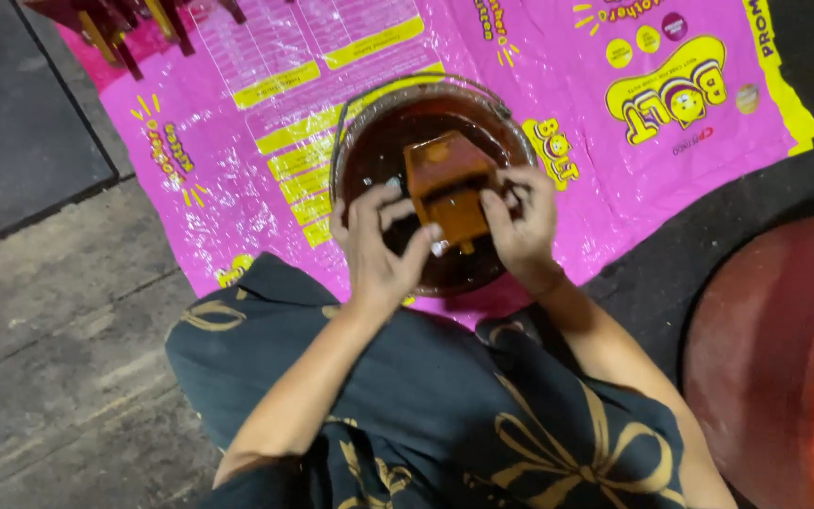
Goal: Manually staining small wooden components by dipping them into a bowl of dark stain and placing them on a protective sheet to dry.
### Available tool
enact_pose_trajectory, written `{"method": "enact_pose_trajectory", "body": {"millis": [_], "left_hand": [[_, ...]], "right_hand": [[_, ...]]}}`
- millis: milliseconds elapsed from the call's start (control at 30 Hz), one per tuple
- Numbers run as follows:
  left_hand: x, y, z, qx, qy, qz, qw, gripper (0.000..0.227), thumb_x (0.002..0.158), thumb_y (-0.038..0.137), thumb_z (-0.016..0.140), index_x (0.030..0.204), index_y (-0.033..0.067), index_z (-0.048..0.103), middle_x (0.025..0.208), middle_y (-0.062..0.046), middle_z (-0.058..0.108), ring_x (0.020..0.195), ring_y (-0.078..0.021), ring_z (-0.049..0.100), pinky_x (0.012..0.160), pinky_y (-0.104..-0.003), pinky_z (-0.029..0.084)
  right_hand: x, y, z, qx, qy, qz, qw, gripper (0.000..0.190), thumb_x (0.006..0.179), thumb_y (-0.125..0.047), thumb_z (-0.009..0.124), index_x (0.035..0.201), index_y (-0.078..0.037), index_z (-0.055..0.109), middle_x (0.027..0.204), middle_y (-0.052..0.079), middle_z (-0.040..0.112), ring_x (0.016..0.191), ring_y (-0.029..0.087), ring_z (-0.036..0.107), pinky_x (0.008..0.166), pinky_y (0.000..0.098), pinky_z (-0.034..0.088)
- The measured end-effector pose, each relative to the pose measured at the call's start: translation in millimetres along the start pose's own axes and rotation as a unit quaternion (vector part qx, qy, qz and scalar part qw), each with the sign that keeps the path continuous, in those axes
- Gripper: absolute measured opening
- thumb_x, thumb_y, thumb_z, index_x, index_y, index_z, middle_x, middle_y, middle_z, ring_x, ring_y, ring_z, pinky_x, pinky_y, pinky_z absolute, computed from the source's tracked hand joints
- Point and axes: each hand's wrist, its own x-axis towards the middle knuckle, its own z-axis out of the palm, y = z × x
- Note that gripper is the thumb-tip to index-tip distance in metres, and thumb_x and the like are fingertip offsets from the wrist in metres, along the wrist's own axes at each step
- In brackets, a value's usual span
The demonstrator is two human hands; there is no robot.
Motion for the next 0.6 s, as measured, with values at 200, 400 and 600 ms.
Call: {"method": "enact_pose_trajectory", "body": {"millis": [200,400,600], "left_hand": [[-3.6,10.2,-9.7,0.002,0.011,0.064,0.998,0.065,0.082,0.046,0.085,0.125,0.0091,0.054,0.107,-0.004,0.068,0.116,-0.0276,0.06,0.115,-0.056,0.015],[3.0,36.1,-16.2,-0.13,0.019,0.044,0.99,0.072,0.073,0.021,0.094,0.127,0.0051,0.05,0.118,-0.013,0.056,0.119,-0.0341,0.058,0.108,-0.049,0.048],[-3.6,-19.6,2.3,0.013,0.009,0.016,1.0,0.066,0.081,0.037,0.087,0.126,0.0102,0.048,0.107,0.0,0.073,0.117,-0.0246,0.061,0.117,-0.055,0.012]], "right_hand": [[3.9,-31.4,-17.5,0.085,-0.011,0.05,0.995,0.027,0.101,-0.008,0.065,0.123,0.004,0.056,0.106,0.015,0.07,0.081,0.009,0.053,0.069,0.0236,0.045],[9.4,-19.0,-3.6,0.033,-0.012,0.019,0.999,0.02,0.098,-0.004,0.068,0.114,0.001,0.057,0.093,0.009,0.062,0.073,0.011,0.046,0.063,0.0241,0.039],[10.3,-5.2,-9.7,-0.06,-0.035,-0.012,0.997,0.024,0.094,-0.001,0.076,0.114,0.002,0.063,0.09,0.013,0.06,0.069,0.021,0.055,0.063,0.0308,0.049]]}}
